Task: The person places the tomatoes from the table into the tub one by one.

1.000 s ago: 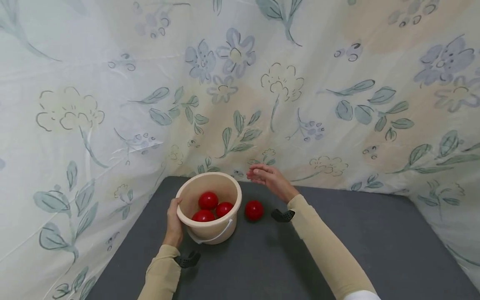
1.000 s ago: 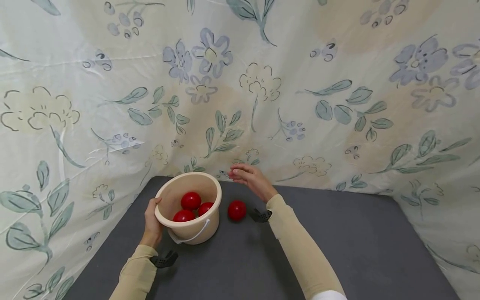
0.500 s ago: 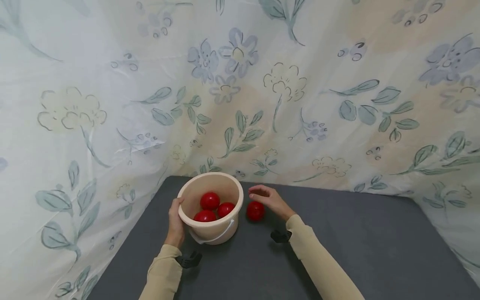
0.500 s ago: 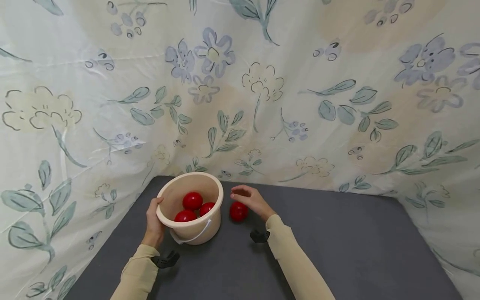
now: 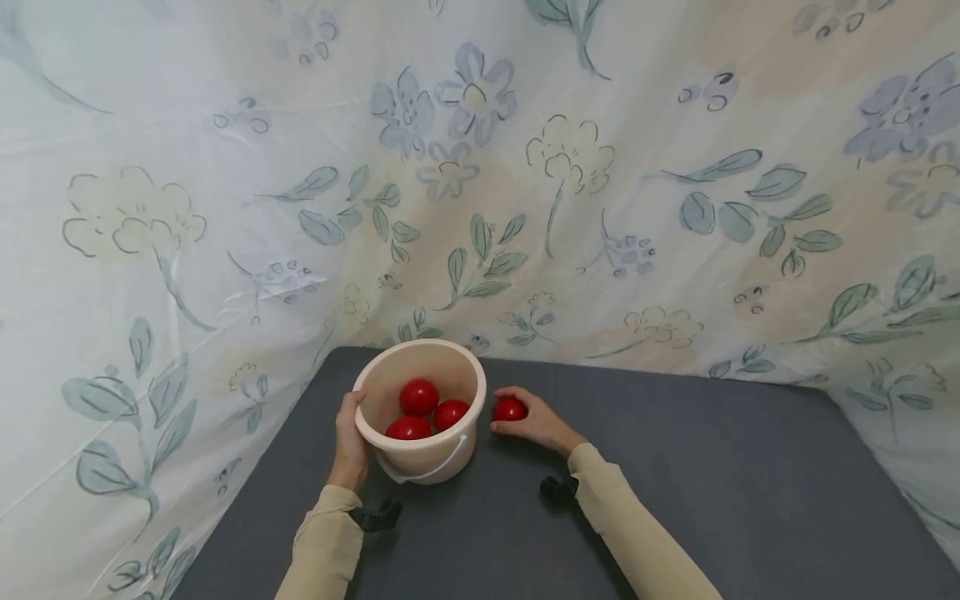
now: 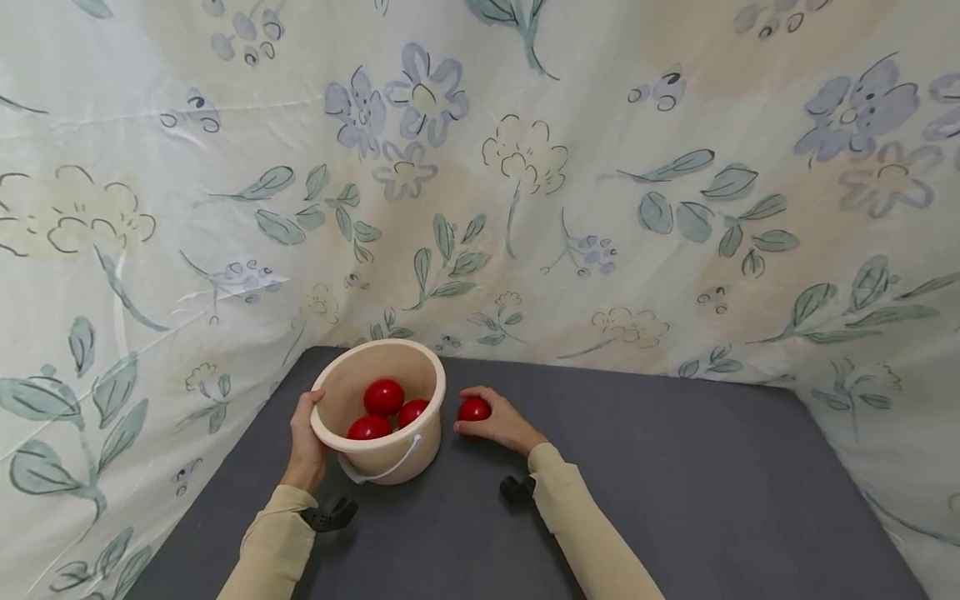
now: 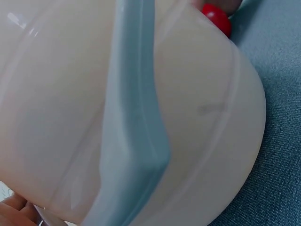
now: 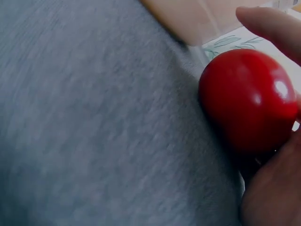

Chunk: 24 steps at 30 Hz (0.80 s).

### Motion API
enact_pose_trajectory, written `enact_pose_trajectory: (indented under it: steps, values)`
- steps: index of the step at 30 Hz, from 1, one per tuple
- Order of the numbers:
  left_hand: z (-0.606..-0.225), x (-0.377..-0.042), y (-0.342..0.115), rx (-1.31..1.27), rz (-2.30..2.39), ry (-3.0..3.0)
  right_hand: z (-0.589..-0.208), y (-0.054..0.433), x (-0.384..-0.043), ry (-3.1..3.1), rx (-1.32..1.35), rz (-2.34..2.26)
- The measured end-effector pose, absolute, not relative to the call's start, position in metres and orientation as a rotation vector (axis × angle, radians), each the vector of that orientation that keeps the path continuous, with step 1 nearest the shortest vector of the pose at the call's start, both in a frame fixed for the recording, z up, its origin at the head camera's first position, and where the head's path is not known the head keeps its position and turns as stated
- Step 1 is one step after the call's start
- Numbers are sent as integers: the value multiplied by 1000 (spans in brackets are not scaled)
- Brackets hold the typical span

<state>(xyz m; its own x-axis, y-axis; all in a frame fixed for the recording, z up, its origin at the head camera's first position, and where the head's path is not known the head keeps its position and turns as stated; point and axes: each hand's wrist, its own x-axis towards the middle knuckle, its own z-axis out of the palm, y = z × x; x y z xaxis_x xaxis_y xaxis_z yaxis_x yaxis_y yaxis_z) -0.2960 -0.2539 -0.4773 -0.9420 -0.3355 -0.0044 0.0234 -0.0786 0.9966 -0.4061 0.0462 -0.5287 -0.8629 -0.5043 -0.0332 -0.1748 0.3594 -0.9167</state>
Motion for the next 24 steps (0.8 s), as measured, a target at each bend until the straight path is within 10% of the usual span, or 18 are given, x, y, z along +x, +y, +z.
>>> enact_pose_trajectory:
  steps: [24]
  values:
    - [-479, -299, -253, 352, -2109, -1921, -525, 48, -417, 2247, -395, -1714]
